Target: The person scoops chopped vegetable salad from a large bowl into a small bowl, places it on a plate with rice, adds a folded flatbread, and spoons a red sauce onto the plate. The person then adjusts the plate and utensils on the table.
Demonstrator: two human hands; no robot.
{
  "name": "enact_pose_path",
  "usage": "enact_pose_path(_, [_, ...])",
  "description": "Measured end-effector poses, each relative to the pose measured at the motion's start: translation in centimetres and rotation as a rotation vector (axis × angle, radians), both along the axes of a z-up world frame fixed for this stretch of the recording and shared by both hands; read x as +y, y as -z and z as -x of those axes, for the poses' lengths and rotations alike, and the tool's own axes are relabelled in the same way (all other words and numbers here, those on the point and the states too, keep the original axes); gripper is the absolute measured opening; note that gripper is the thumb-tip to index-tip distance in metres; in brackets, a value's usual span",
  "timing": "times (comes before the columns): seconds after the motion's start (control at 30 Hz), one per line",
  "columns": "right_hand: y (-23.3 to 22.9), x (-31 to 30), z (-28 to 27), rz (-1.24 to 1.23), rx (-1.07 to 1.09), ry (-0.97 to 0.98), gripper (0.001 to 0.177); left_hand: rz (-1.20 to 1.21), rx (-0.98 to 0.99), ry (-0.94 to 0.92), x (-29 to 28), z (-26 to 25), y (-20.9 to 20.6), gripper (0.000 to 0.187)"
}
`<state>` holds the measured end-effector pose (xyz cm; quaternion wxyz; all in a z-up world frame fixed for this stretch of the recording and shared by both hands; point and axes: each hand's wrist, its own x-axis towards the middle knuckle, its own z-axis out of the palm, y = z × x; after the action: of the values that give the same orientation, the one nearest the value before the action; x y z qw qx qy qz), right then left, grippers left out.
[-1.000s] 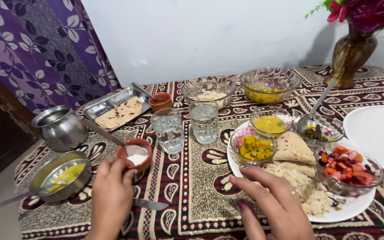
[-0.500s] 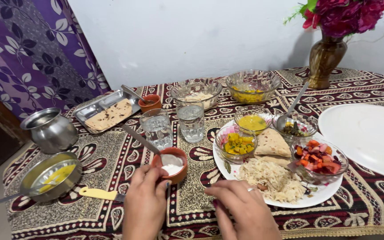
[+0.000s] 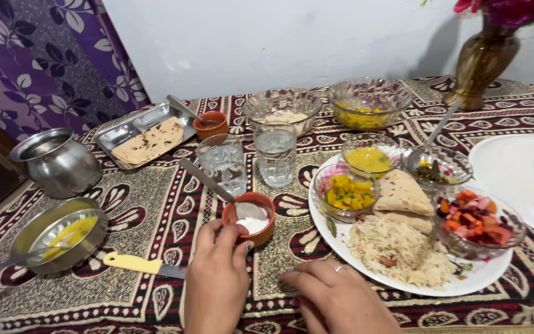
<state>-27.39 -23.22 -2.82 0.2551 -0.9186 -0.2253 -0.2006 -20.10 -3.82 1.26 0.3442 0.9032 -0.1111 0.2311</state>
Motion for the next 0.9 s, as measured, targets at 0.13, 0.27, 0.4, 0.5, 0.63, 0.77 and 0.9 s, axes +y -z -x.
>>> enact_pose_path(0.13, [-1.0, 0.6, 0.0, -0.013, 0.099, 0.083, 0.044, 0.020, 0.005, -0.020, 1.0, -0.4, 0.5, 0.027])
enact_pose_path(0.27, [-1.3, 0.7, -0.1, -0.045, 0.094, 0.097, 0.045, -0.059, -0.082, -0.136, 4.5, -2.0, 0.5, 0.021])
enact_pose_path(0.4, [-1.8, 0.8, -0.5, -0.086, 0.014, 0.050, 0.041, -0.070, -0.132, -0.245, 8.9, -3.5, 0.1, 0.023])
enact_pose_path(0.5, [-2.4, 1.3, -0.7, -0.124, 0.098, 0.125, 0.038, -0.061, -0.067, -0.328, 10.9, -4.2, 0.1, 0.024])
enact_pose_path(0.63, [-3.0, 2.2, -1.0, -0.136, 0.082, 0.148, 0.038, -0.036, -0.067, -0.354, 11.7, -4.4, 0.2, 0.025])
enact_pose_path(0.77, [-3.3, 2.6, -1.1, -0.135, 0.066, 0.149, 0.033, -0.041, -0.035, -0.362, 11.4, -3.9, -0.1, 0.025])
enact_pose_path(0.9, [-3.5, 2.6, -1.4, -0.125, 0.089, 0.142, 0.038, -0.053, 0.087, -0.414, 11.0, -3.5, -1.2, 0.027])
